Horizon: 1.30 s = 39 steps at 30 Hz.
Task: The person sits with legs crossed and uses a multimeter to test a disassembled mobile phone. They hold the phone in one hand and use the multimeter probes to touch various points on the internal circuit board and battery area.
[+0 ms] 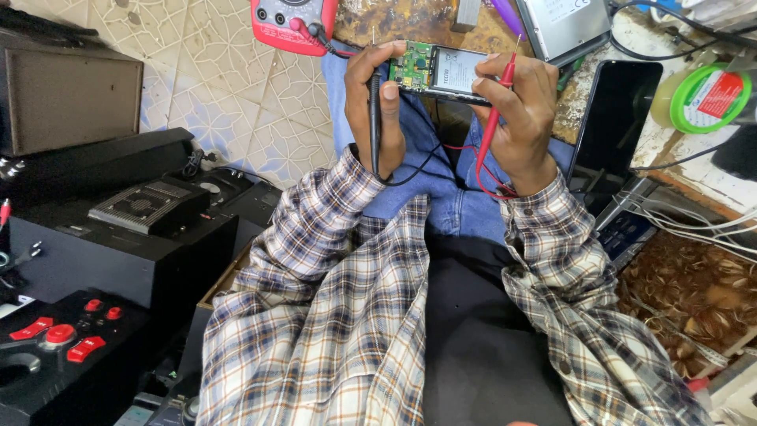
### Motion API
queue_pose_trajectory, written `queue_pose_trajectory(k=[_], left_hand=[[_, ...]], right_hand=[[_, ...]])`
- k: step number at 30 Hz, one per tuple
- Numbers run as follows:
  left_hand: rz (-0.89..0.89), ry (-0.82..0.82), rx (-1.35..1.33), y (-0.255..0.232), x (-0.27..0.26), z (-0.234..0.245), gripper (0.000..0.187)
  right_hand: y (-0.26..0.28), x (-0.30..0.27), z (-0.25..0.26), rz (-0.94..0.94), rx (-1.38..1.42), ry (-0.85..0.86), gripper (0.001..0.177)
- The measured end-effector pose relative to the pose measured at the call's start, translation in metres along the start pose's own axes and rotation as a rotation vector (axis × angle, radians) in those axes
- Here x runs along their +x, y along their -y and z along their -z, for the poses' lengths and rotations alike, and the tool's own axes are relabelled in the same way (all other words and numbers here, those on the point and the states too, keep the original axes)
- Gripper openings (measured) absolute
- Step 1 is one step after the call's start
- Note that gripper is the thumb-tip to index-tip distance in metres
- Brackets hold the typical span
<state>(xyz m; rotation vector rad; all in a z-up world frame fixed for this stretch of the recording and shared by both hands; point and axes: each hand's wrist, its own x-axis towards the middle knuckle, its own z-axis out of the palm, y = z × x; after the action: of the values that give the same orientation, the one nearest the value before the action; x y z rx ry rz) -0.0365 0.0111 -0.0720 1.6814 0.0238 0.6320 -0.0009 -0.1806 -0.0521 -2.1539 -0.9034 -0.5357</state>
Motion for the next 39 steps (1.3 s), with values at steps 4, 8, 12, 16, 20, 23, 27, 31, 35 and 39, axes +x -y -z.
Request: queue_pose_trajectory(k=[4,8,12,16,20,23,27,31,35,39], left_hand=[[0.013,-0.013,-0.033,-0.002,0.001,-0.003,0.038],[0.02,0.026,0.009,-0.006,0.002,-0.003,0.036],[0.039,0.072,0.121,0.003,0.0,-0.004,0.036],[-0.021,0.126,0.126,0.001,0.003,0.004,0.027],[-0.099,0.261,0.151,0.006,0.006,0.014,0.03],[-0.125,0.343,0.16,0.007,0.01,0.02,0.041],[-0.133,0.402,0.174,0.014,0.011,0.023,0.048],[-0.167,0.397,0.176,0.014,0.013,0.021,0.045],[-0.188,0.424,0.207,0.019,0.014,0.021,0.047],[-0.194,0.398,0.223,0.02,0.018,0.018,0.038]], right_hand=[[0.001,0.002,0.002,-0.016,-0.031,-0.029,0.014],[0.0,-0.003,0.001,-0.077,-0.09,0.012,0.049],[0.003,-0.008,-0.004,-0.122,-0.132,0.04,0.055],[0.008,-0.009,0.001,-0.149,-0.143,0.1,0.055],[0.006,-0.013,0.004,-0.149,-0.166,0.155,0.044],[0.006,-0.012,0.004,-0.154,-0.148,0.167,0.041],[0.008,-0.009,0.004,-0.158,-0.141,0.183,0.044],[0.003,-0.008,0.003,-0.153,-0.139,0.187,0.04],[-0.004,-0.001,0.003,-0.155,-0.138,0.172,0.048],[-0.003,0.01,0.003,-0.164,-0.105,0.156,0.045]])
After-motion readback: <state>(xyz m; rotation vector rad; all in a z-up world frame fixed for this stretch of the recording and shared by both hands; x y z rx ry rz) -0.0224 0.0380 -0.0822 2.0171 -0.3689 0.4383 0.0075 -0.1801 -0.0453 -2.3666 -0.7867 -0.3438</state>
